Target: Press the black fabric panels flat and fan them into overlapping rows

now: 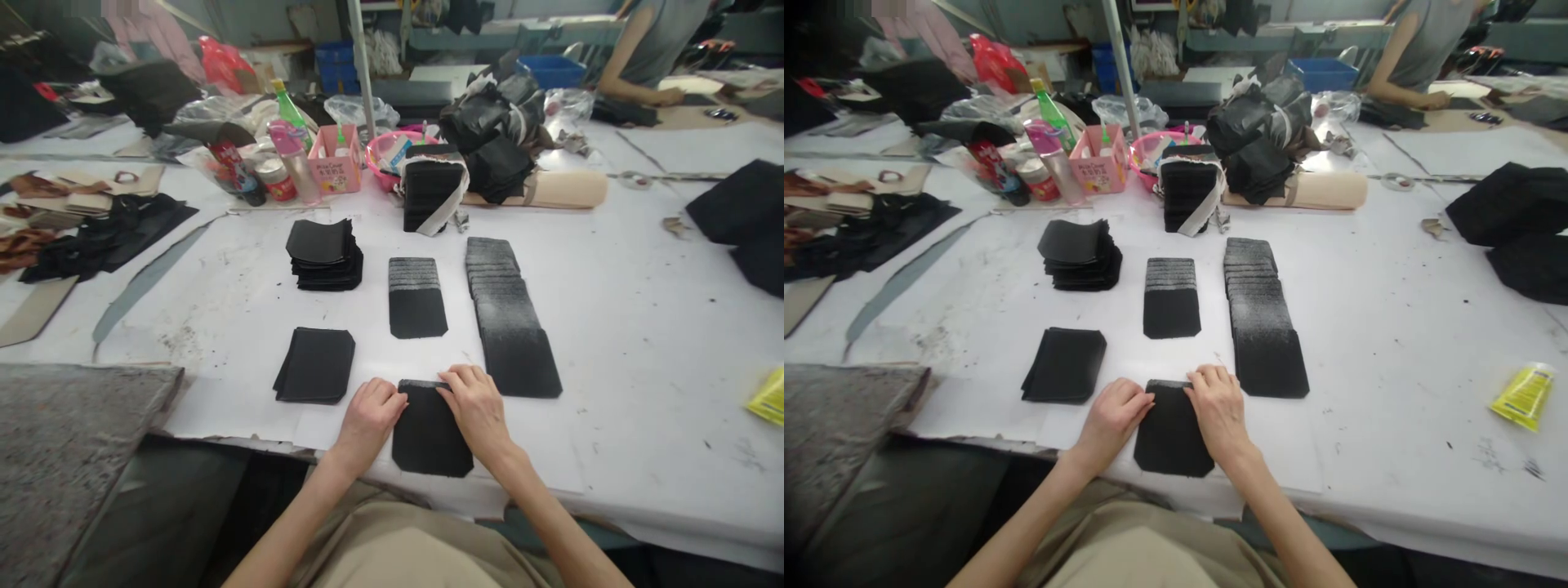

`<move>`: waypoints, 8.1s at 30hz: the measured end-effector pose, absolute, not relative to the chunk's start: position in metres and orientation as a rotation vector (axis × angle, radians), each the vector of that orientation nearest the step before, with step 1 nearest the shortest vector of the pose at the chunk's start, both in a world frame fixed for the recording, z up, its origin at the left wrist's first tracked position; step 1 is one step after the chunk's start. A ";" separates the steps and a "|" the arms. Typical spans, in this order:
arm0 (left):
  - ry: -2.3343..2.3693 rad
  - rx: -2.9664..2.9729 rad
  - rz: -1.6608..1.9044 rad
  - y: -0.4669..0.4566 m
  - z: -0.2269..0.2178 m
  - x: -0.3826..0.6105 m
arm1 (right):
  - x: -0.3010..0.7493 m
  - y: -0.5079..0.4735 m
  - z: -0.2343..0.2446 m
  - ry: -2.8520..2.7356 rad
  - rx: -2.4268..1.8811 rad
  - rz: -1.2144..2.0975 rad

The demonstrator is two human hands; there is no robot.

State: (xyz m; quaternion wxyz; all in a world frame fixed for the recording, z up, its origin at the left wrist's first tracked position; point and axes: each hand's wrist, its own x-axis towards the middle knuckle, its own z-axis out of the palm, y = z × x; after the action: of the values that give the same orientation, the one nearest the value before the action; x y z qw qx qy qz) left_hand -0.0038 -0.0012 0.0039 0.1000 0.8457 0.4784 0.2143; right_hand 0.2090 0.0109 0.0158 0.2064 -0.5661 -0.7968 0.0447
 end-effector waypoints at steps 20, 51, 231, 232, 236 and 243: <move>1.264 2.551 0.610 0.028 0.008 0.008 | 0.222 0.024 0.006 -2.283 -1.342 0.354; 1.022 2.883 0.343 0.030 0.011 0.000 | 0.237 0.020 -0.002 -2.451 -1.115 0.267; 2.068 1.530 1.109 0.032 0.021 -0.122 | 0.192 0.098 0.003 -2.234 -1.463 0.079; 2.192 1.638 1.042 0.035 0.016 -0.127 | 0.194 0.102 -0.003 -2.259 -1.433 0.003; 2.475 2.072 0.850 0.035 0.005 -0.130 | 0.197 0.110 -0.014 -2.327 -1.268 -0.188; 2.536 2.218 0.768 0.031 0.001 -0.125 | 0.193 0.111 -0.011 -2.220 -1.263 -0.114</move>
State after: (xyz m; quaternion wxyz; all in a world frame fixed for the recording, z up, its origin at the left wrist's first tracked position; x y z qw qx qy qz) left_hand -0.1251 0.0310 0.0014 -0.1562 0.6340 0.7249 0.2196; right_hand 0.1932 0.1114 -0.0109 0.2885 -0.4729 -0.8314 -0.0429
